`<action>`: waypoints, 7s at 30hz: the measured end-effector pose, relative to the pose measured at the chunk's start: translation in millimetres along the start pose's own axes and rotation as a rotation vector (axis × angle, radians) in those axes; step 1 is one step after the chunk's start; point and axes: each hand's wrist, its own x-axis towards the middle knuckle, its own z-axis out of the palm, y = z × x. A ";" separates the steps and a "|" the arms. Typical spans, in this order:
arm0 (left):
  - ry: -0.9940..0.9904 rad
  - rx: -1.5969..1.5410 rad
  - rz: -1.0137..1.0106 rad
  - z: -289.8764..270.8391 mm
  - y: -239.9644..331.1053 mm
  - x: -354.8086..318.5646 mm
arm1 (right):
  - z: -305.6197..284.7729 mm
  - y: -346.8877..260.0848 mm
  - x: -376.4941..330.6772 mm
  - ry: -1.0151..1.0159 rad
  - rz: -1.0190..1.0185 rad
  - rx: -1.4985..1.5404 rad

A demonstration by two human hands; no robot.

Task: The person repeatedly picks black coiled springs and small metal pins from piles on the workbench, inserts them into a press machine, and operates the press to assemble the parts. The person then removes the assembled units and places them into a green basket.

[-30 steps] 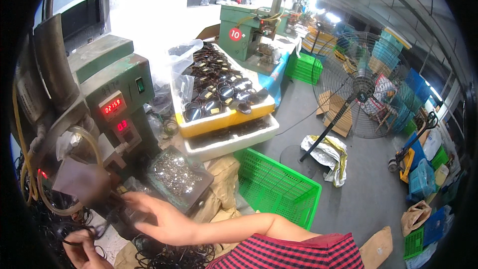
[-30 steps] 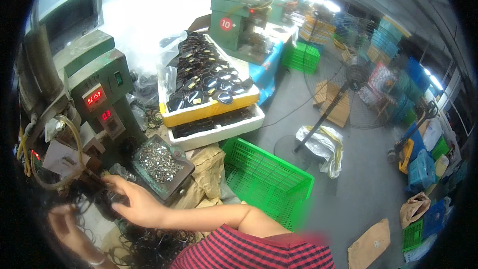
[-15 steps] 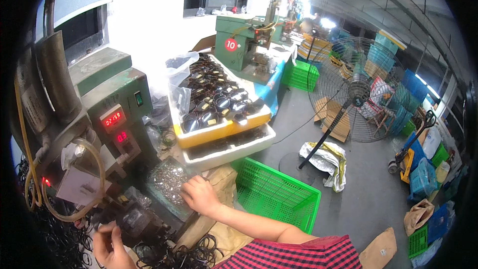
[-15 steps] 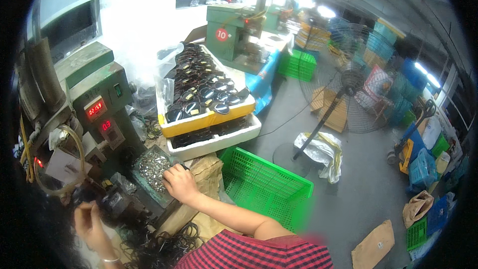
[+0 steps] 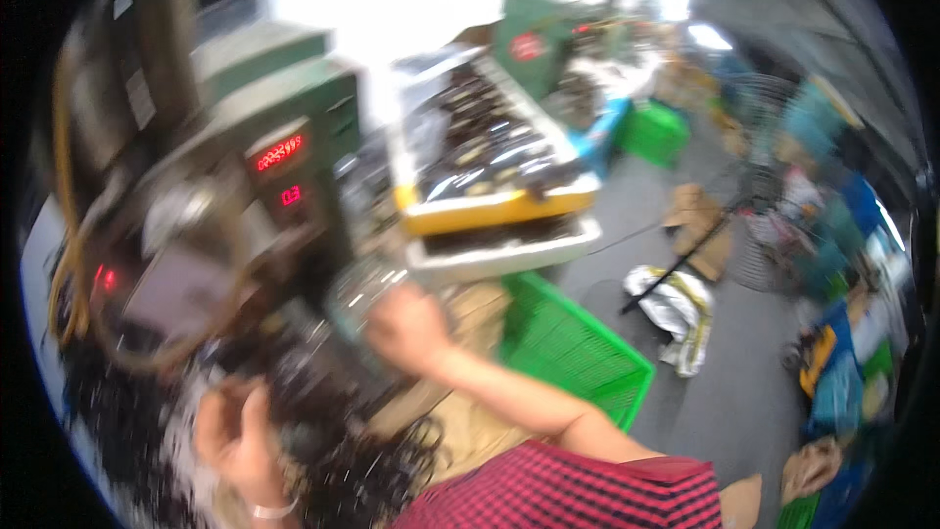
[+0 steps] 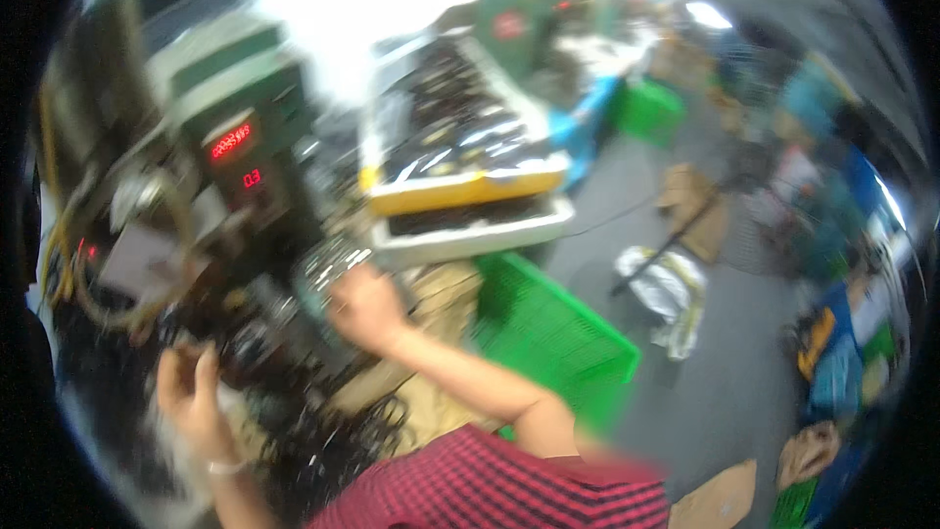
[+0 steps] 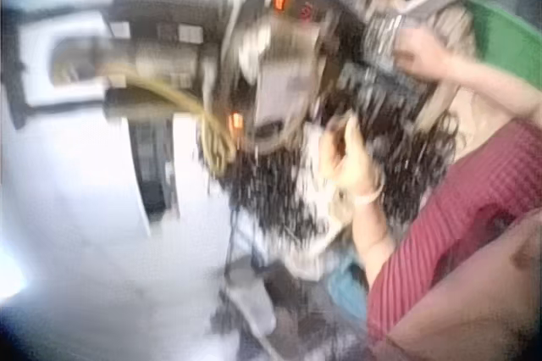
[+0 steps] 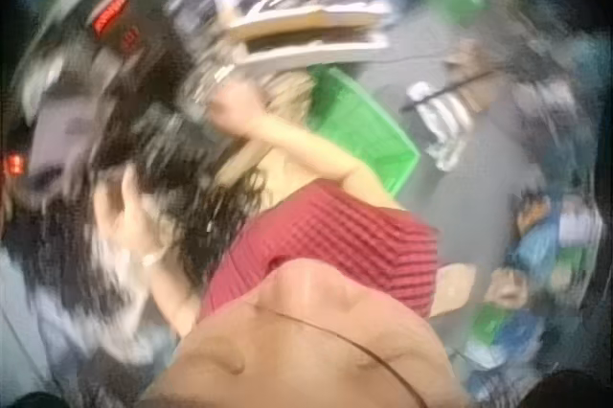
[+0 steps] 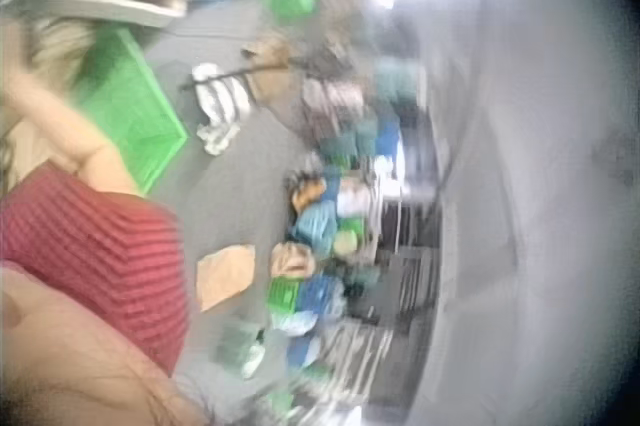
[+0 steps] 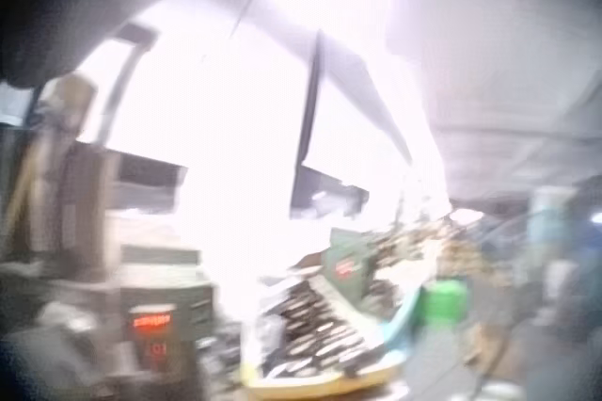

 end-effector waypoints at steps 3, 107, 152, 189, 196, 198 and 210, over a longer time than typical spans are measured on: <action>0.203 -0.030 0.183 -11.3 15.5 -5.7 | 2.2 -0.8 4.0 0.028 0.081 0.051; -0.091 0.143 0.245 16.7 12.6 20.9 | 14.8 -7.9 17.1 0.046 0.135 0.065; 0.153 1.335 -0.205 -167.3 -183.5 92.8 | -7.0 -88.0 41.6 -0.125 0.327 0.984; -0.056 0.105 0.259 21.5 8.3 21.0 | 6.4 6.2 16.3 0.004 0.278 0.156; -0.050 0.147 0.218 21.8 9.3 13.7 | 26.4 37.7 54.4 -0.194 0.138 0.335; -0.065 0.151 0.210 17.8 11.0 9.0 | 34.6 39.4 61.3 -0.309 0.066 0.298; 0.294 0.595 0.149 -149.4 -63.8 61.0 | 17.7 18.7 53.3 -0.277 0.156 0.082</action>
